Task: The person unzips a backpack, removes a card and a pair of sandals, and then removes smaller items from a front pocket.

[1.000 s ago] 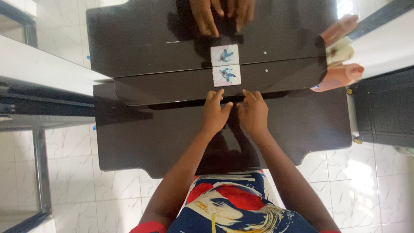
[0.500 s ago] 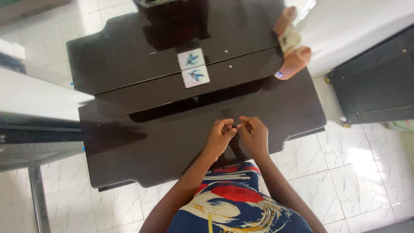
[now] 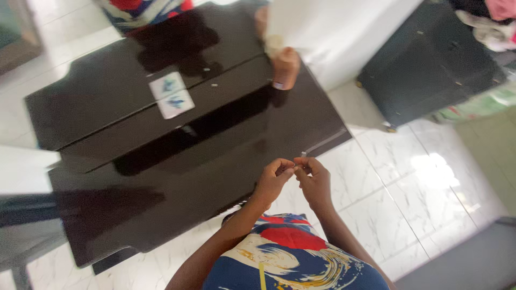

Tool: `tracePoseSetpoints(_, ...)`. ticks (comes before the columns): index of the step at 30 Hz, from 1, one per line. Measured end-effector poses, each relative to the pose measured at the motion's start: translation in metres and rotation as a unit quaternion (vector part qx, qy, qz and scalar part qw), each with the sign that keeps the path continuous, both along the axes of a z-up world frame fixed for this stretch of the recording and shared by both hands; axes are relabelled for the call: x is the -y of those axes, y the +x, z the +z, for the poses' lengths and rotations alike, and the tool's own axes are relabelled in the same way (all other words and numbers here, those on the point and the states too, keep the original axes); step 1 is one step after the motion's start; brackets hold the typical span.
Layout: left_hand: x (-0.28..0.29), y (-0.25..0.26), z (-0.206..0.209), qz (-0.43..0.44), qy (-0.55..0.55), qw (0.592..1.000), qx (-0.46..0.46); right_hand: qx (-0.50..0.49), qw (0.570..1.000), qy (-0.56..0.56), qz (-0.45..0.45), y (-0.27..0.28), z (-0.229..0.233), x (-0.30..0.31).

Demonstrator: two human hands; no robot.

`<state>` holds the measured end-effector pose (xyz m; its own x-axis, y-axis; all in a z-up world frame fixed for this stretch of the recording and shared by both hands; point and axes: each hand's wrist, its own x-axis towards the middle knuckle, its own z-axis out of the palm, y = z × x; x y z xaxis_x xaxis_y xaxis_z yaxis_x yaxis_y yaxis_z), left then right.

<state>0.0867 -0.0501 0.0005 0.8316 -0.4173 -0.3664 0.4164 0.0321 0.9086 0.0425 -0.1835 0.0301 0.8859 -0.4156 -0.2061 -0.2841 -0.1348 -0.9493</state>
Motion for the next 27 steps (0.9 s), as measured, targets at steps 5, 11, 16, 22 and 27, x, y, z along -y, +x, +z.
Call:
tracePoseSetpoints(5,0.059,-0.032,0.015,-0.053,0.024,0.998,0.018,-0.020,0.999,-0.007,-0.039,-0.048,0.010,0.058)
tracePoseSetpoints(11,0.128,-0.077,0.019,-0.109,0.061,0.992,0.010,-0.013,0.996,0.014,-0.089,-0.110,0.010,0.126)
tracePoseSetpoints(16,0.186,-0.111,0.007,-0.159,0.036,0.987,0.005,-0.028,0.989,0.017,-0.141,-0.156,0.005,0.172)
tracePoseSetpoints(22,0.244,-0.132,0.010,-0.233,0.041,0.972,-0.001,-0.023,0.976,0.014,-0.214,-0.197,0.006,0.217)
tracePoseSetpoints(27,0.287,-0.146,0.013,-0.293,0.038,0.955,-0.010,-0.023,0.960,0.014,-0.278,-0.225,0.008,0.246)
